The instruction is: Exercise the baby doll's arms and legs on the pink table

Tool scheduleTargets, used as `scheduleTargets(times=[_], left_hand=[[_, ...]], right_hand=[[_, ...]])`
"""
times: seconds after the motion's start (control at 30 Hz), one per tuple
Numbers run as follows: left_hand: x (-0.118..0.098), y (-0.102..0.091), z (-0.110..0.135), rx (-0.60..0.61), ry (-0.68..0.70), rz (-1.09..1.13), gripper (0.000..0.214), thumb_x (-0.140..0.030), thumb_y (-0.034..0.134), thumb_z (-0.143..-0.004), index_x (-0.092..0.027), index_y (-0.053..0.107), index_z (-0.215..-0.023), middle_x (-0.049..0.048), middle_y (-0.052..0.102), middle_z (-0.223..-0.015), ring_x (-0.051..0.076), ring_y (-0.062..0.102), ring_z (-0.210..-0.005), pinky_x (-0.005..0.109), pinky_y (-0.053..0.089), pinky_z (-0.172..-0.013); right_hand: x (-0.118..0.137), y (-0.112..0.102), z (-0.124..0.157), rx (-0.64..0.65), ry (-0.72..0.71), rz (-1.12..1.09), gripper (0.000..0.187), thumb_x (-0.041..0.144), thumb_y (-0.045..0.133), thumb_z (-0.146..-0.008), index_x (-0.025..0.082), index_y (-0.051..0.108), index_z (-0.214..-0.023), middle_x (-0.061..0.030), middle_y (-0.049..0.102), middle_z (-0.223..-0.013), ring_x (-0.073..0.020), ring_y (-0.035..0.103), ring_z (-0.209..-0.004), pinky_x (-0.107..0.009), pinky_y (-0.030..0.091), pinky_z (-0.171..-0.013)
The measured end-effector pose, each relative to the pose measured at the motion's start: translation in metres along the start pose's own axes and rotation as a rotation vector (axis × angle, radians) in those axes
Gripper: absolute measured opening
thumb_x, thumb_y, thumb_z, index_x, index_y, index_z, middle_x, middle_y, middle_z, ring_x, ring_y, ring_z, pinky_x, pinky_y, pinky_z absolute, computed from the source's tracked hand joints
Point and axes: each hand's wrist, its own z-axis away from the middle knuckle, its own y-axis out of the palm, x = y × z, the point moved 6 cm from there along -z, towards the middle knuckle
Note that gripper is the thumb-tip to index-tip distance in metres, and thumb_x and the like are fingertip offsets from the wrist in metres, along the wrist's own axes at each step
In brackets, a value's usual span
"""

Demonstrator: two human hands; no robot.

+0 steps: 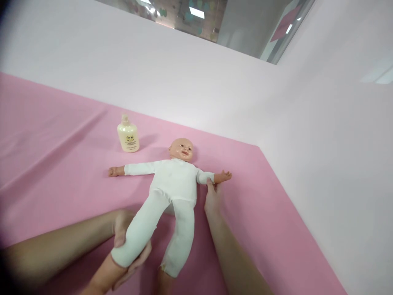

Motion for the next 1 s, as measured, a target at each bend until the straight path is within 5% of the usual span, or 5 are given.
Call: scheduleTargets(times=[0.1,0.33,0.57,0.77,1.0], left_hand=[[0.006,0.010,0.001,0.181,-0.020,0.163,0.067,-0.088,0.082,-0.084,-0.022,0.077,-0.089,0.0100,0.071,-0.060,0.025,0.061,-0.042,0.034,0.046,-0.038],[-0.018,-0.017,-0.004,-0.266,0.315,0.071,0.055,-0.076,0.075,-0.090,-0.022,0.064,-0.086,-0.0027,0.051,-0.055,0.015,0.035,-0.044,0.029,0.032,-0.045],[0.001,0.000,-0.004,-0.006,0.135,0.081,0.061,-0.083,0.080,-0.081,-0.023,0.069,-0.087,0.0053,0.063,-0.064,0.024,0.056,-0.053,0.037,0.050,-0.051],[0.013,0.010,-0.002,0.114,-0.036,-0.012,0.066,-0.086,0.090,-0.070,-0.024,0.074,-0.088,0.0106,0.066,-0.066,0.041,0.076,-0.081,0.057,0.066,-0.076],[-0.017,-0.020,0.004,0.015,0.295,0.094,0.074,-0.101,0.066,-0.088,-0.028,0.061,-0.078,-0.0018,0.049,-0.052,0.025,0.056,-0.062,0.052,0.066,-0.087]], right_hand=[[0.013,0.006,0.012,0.103,-0.081,0.103,0.098,0.070,0.076,-0.102,0.022,0.045,-0.182,-0.0204,0.051,-0.187,-0.0371,0.054,-0.172,-0.057,0.046,-0.144],[0.041,0.028,0.036,0.424,-0.553,0.314,0.036,0.038,0.077,-0.104,0.029,0.084,-0.138,-0.0139,0.082,-0.140,-0.0316,0.077,-0.139,-0.055,0.062,-0.128],[0.019,0.016,0.015,0.246,-0.184,0.150,0.069,0.060,0.079,-0.099,0.023,0.072,-0.157,-0.0194,0.077,-0.152,-0.0373,0.073,-0.148,-0.058,0.061,-0.128],[0.004,0.001,0.000,0.014,0.115,-0.036,0.115,0.074,0.069,-0.099,0.034,0.015,-0.192,-0.0181,0.037,-0.194,-0.0360,0.060,-0.166,-0.059,0.064,-0.125],[0.032,0.010,0.022,0.194,-0.205,0.177,0.060,0.059,0.085,-0.094,0.022,0.080,-0.141,-0.0180,0.082,-0.140,-0.0387,0.078,-0.136,-0.060,0.062,-0.125]])
